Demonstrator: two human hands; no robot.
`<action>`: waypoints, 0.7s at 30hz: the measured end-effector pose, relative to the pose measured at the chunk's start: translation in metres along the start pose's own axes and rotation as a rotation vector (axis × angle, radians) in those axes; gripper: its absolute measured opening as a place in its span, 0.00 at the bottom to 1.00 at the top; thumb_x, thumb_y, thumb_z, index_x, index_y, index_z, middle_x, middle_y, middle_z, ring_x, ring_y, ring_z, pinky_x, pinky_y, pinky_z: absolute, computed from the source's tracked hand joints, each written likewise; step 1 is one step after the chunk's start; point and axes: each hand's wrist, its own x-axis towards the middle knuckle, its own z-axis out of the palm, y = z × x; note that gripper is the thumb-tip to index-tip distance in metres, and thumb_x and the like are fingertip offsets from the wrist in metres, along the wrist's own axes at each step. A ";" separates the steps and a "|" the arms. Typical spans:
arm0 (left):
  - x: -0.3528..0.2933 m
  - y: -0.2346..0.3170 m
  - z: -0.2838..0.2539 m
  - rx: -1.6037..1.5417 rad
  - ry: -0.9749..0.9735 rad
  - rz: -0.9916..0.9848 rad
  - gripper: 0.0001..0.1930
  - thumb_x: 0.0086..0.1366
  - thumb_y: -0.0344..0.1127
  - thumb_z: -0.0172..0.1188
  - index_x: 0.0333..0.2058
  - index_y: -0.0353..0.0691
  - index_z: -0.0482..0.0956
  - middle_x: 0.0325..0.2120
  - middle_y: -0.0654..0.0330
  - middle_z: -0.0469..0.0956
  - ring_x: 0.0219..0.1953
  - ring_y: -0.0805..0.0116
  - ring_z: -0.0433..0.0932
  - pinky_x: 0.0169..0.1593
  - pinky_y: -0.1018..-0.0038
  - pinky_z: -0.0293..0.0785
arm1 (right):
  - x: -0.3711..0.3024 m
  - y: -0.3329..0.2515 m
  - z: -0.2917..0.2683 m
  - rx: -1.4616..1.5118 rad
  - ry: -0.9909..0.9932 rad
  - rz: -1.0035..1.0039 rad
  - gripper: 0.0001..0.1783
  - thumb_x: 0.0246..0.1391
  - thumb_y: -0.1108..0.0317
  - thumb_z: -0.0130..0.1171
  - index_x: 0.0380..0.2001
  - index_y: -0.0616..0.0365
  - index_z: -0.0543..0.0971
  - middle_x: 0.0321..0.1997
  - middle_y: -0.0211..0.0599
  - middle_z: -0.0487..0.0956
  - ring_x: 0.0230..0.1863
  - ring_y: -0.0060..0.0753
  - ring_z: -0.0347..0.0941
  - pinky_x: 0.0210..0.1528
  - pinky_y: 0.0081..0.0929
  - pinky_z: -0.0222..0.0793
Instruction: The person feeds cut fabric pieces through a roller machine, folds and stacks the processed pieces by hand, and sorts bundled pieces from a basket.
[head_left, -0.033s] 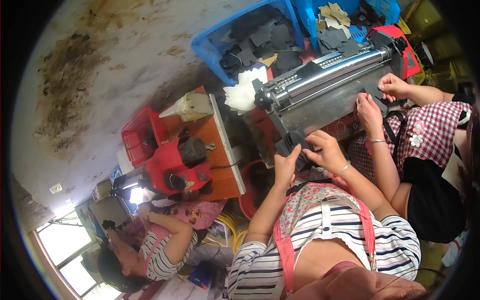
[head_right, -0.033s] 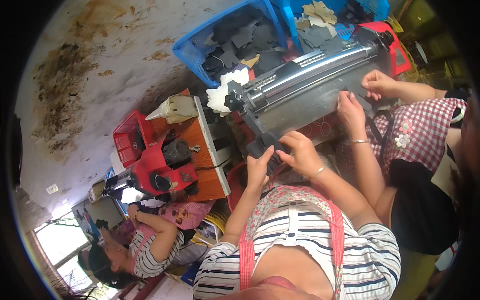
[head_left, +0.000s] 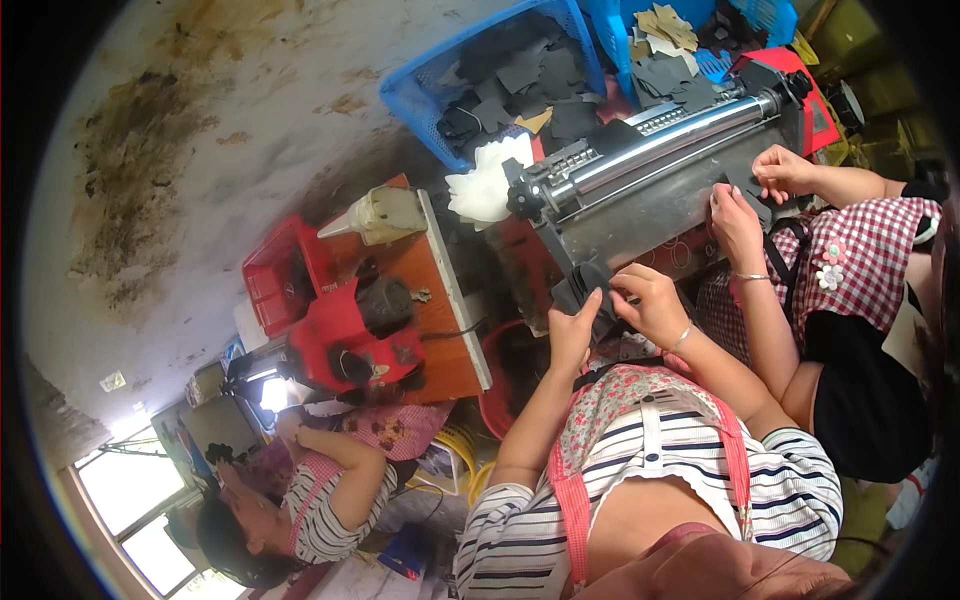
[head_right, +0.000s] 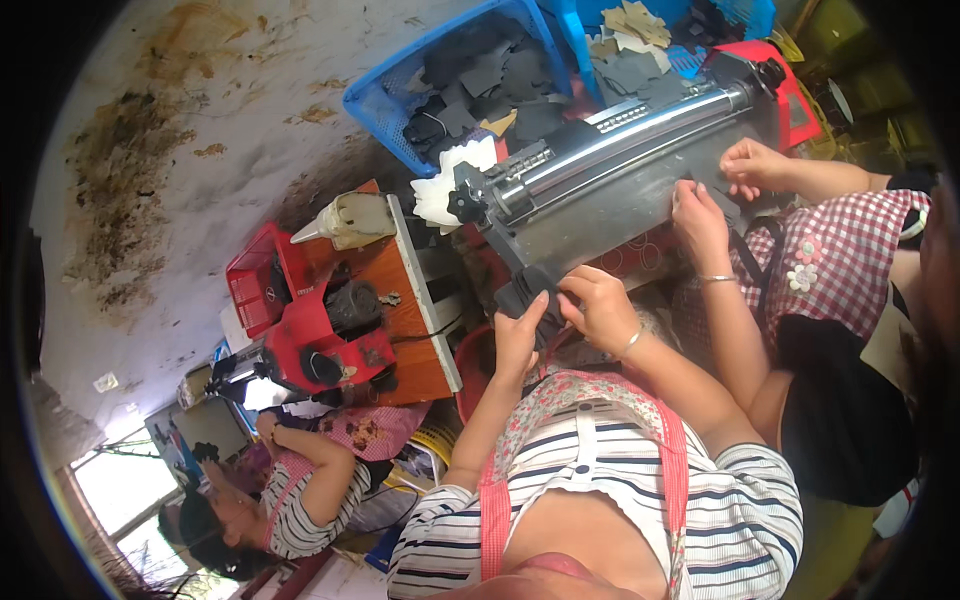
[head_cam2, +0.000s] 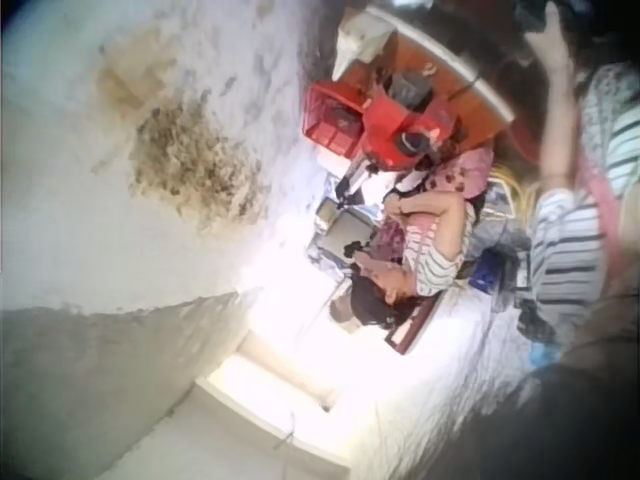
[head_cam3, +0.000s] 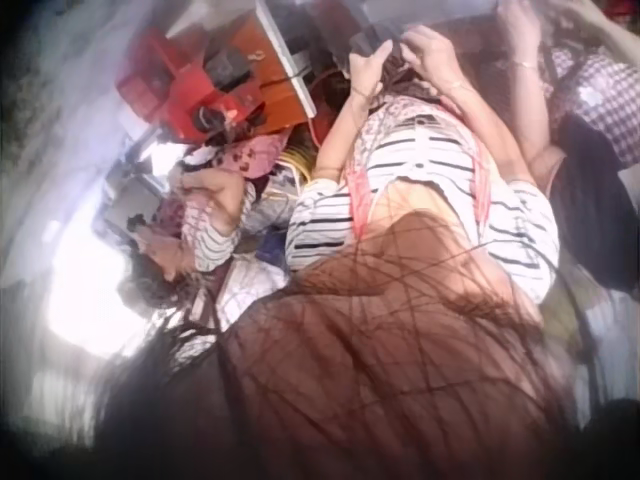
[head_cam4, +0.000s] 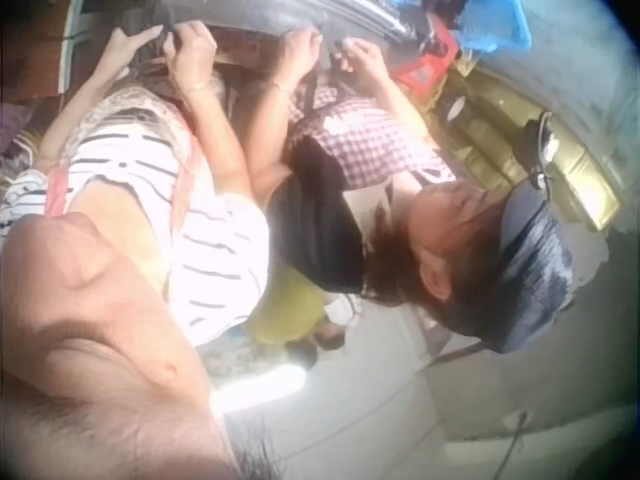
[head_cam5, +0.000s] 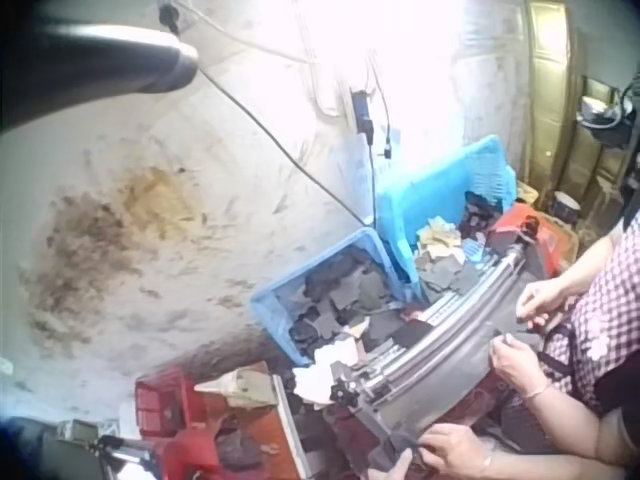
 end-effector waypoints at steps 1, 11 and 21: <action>-0.001 0.000 -0.004 0.002 -0.003 -0.004 0.12 0.54 0.23 0.58 0.39 0.31 0.73 0.35 0.58 0.76 0.35 0.71 0.75 0.42 0.76 0.71 | -0.001 0.003 0.004 0.000 0.003 0.005 0.12 0.37 0.74 0.61 0.31 0.62 0.77 0.30 0.43 0.75 0.27 0.34 0.74 0.30 0.26 0.68; 0.014 0.033 -0.033 -0.277 -0.022 -0.124 0.13 0.57 0.26 0.56 0.42 0.32 0.71 0.36 0.56 0.74 0.39 0.67 0.75 0.41 0.72 0.74 | 0.046 0.089 0.009 1.544 0.562 0.829 0.12 0.56 0.75 0.43 0.41 0.73 0.66 0.44 0.48 0.70 0.41 0.43 0.73 0.48 0.43 0.72; 0.015 0.023 -0.011 0.051 -0.145 -0.042 0.10 0.57 0.26 0.57 0.38 0.30 0.74 0.32 0.59 0.76 0.33 0.73 0.75 0.36 0.78 0.72 | 0.002 0.001 0.019 0.018 0.127 0.028 0.10 0.38 0.77 0.60 0.30 0.64 0.76 0.26 0.33 0.75 0.26 0.27 0.73 0.30 0.21 0.70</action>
